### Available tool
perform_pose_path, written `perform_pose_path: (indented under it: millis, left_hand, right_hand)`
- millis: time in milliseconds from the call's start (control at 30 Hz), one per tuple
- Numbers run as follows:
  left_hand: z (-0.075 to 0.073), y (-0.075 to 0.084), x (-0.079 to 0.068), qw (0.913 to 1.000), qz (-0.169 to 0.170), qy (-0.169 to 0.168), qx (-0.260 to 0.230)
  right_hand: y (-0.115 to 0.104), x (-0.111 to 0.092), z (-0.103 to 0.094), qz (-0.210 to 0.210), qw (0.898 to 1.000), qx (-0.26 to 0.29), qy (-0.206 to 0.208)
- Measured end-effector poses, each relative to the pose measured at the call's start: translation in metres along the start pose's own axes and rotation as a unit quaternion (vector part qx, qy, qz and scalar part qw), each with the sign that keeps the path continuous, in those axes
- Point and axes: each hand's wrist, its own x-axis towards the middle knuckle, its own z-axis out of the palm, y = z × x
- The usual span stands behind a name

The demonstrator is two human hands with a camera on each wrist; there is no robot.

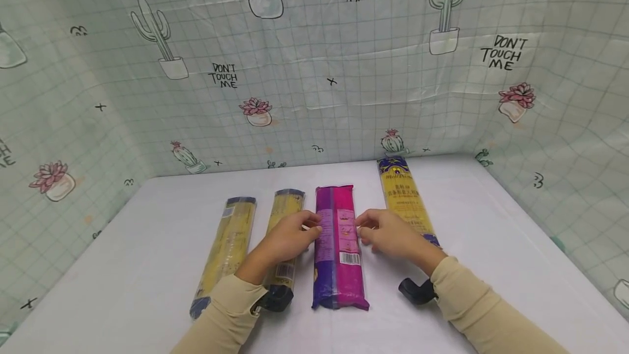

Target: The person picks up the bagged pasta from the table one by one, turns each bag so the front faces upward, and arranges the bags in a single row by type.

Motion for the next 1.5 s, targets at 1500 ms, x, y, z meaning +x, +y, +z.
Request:
perform_pose_path:
  millis: [1500]
  left_hand:
    - [0.0074,0.0041,-0.0020,0.9985,-0.031,-0.013,0.044]
  right_hand:
    - [-0.0045,-0.0047,0.0046,0.106,0.925,0.354,-0.086]
